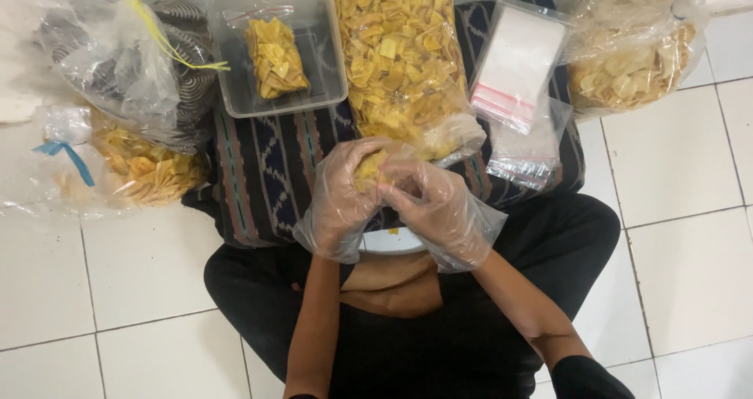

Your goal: Manually filling small plastic bags with thin yellow strips from a larger container while sitting on the floor.

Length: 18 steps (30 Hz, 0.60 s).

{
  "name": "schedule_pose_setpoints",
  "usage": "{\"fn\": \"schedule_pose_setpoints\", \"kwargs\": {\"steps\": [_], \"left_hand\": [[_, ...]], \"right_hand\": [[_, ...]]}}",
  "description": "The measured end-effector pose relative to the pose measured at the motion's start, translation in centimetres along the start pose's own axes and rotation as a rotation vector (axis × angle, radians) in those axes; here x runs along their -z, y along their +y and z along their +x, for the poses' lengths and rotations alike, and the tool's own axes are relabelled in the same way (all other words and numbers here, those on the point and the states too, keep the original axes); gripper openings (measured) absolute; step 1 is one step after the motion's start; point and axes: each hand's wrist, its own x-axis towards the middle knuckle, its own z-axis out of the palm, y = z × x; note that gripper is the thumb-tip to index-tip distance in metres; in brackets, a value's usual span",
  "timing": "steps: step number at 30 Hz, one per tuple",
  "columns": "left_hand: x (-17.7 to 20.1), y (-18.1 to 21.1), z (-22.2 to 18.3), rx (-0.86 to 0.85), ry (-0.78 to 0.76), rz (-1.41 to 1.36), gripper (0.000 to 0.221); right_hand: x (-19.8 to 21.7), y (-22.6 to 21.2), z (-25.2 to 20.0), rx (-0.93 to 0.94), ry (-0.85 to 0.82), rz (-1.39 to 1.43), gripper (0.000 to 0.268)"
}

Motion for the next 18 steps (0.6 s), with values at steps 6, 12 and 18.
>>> {"fn": "schedule_pose_setpoints", "kwargs": {"steps": [6, 12, 18], "left_hand": [[0.0, 0.6, 0.2, 0.058, 0.014, -0.075, 0.055], [-0.1, 1.5, 0.2, 0.017, 0.058, -0.024, 0.044], [0.1, 1.8, 0.6, -0.05, 0.012, -0.05, 0.042]], "right_hand": [[1.0, -0.3, 0.5, 0.089, 0.017, -0.082, 0.028], [3.2, 2.3, 0.2, 0.411, -0.157, -0.401, 0.014], [2.6, 5.0, -0.6, 0.531, -0.153, -0.399, 0.01]]}}
